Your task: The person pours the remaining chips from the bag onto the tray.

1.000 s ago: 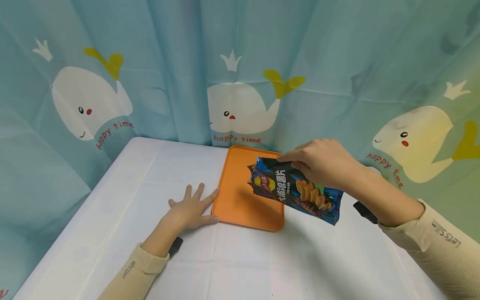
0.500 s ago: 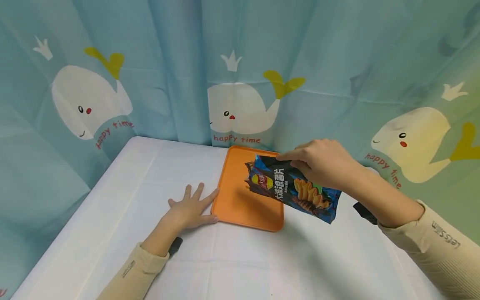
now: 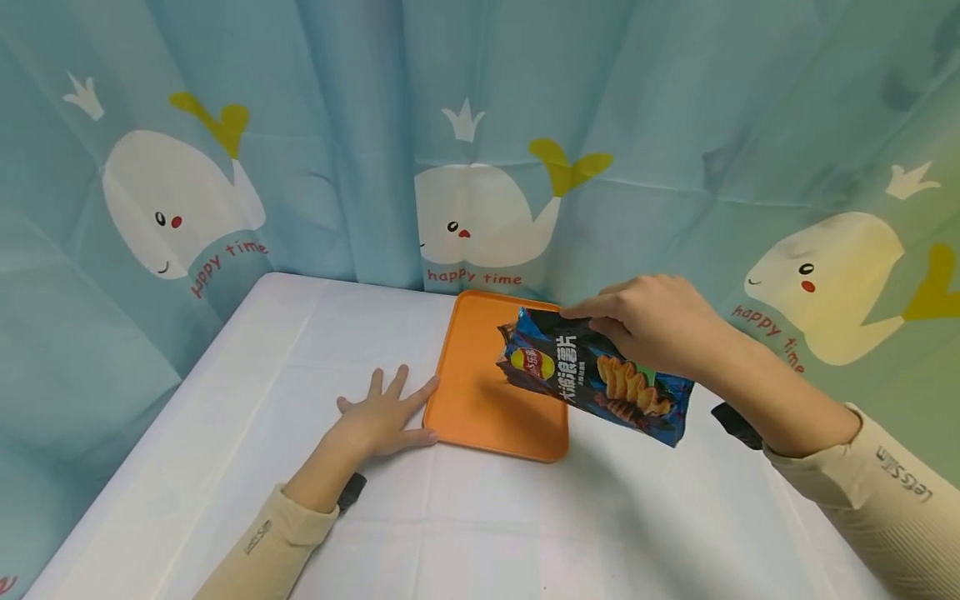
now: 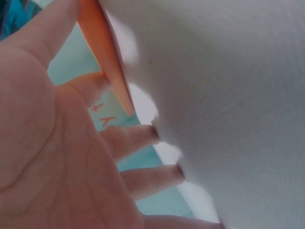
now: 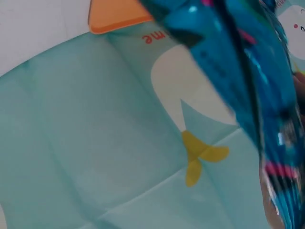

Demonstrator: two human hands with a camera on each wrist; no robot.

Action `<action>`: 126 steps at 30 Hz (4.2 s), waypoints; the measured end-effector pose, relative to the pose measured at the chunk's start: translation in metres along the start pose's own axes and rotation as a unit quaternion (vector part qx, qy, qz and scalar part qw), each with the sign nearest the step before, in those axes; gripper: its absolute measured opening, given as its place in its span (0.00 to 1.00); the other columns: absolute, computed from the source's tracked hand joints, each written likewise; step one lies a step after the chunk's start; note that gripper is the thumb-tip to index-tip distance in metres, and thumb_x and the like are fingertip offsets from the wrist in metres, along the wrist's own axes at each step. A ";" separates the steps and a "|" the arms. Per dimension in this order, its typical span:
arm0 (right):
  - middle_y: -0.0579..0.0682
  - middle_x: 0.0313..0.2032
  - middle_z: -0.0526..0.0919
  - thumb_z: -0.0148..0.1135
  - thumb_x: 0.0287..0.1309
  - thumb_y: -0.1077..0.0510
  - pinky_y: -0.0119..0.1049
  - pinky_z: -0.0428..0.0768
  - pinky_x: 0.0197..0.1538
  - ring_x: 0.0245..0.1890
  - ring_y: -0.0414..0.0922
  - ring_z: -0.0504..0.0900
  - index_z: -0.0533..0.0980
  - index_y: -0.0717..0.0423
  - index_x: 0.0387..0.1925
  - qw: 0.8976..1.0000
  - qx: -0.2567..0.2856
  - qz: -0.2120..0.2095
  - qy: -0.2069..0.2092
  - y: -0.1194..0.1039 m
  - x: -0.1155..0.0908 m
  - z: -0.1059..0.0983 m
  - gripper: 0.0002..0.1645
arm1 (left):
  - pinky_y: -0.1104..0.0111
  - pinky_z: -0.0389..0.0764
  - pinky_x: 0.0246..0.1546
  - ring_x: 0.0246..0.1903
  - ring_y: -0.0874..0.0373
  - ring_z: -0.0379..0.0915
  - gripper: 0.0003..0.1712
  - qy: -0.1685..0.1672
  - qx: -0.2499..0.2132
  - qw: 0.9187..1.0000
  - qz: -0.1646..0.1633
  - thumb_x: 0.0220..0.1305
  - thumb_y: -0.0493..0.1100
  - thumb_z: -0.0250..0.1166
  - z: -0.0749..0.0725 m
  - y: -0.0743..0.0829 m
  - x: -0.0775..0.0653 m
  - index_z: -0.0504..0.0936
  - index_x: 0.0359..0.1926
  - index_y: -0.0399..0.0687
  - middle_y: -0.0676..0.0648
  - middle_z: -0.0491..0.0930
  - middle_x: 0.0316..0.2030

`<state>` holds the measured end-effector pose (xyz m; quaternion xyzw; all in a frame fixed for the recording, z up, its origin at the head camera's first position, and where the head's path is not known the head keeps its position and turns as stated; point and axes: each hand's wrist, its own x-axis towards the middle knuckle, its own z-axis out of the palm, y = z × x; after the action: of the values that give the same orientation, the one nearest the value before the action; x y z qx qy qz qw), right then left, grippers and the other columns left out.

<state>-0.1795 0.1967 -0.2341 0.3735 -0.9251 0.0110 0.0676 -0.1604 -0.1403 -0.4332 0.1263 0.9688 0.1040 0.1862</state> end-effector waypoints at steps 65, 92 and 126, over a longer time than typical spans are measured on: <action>0.46 0.45 0.89 0.64 0.64 0.62 0.32 0.57 0.17 0.12 0.35 0.61 0.84 0.38 0.53 0.999 -0.008 -0.013 0.031 0.000 -0.005 -0.004 0.20 | 0.17 0.50 0.50 0.74 0.26 0.33 0.51 -0.001 -0.005 1.000 0.004 0.61 0.73 0.60 0.000 0.001 -0.003 0.50 0.79 0.69 0.36 0.42 0.78; 0.46 0.43 0.89 0.63 0.63 0.63 0.31 0.56 0.16 0.12 0.34 0.60 0.85 0.38 0.53 0.999 -0.010 -0.016 0.044 0.001 -0.004 -0.008 0.21 | 0.17 0.50 0.50 0.74 0.25 0.34 0.50 -0.002 -0.005 1.000 0.003 0.61 0.72 0.60 -0.004 0.002 -0.005 0.51 0.79 0.68 0.35 0.42 0.78; 0.46 0.44 0.89 0.64 0.63 0.63 0.32 0.57 0.17 0.13 0.35 0.62 0.84 0.38 0.53 0.999 -0.021 -0.010 0.042 0.001 -0.007 -0.011 0.21 | 0.17 0.50 0.51 0.74 0.26 0.32 0.51 -0.003 -0.003 1.000 -0.001 0.61 0.73 0.60 -0.002 0.002 -0.004 0.50 0.79 0.68 0.36 0.41 0.78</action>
<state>-0.1741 0.2032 -0.2239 0.3807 -0.9175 0.0067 0.1148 -0.1575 -0.1402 -0.4295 0.1253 0.9680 0.1068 0.1895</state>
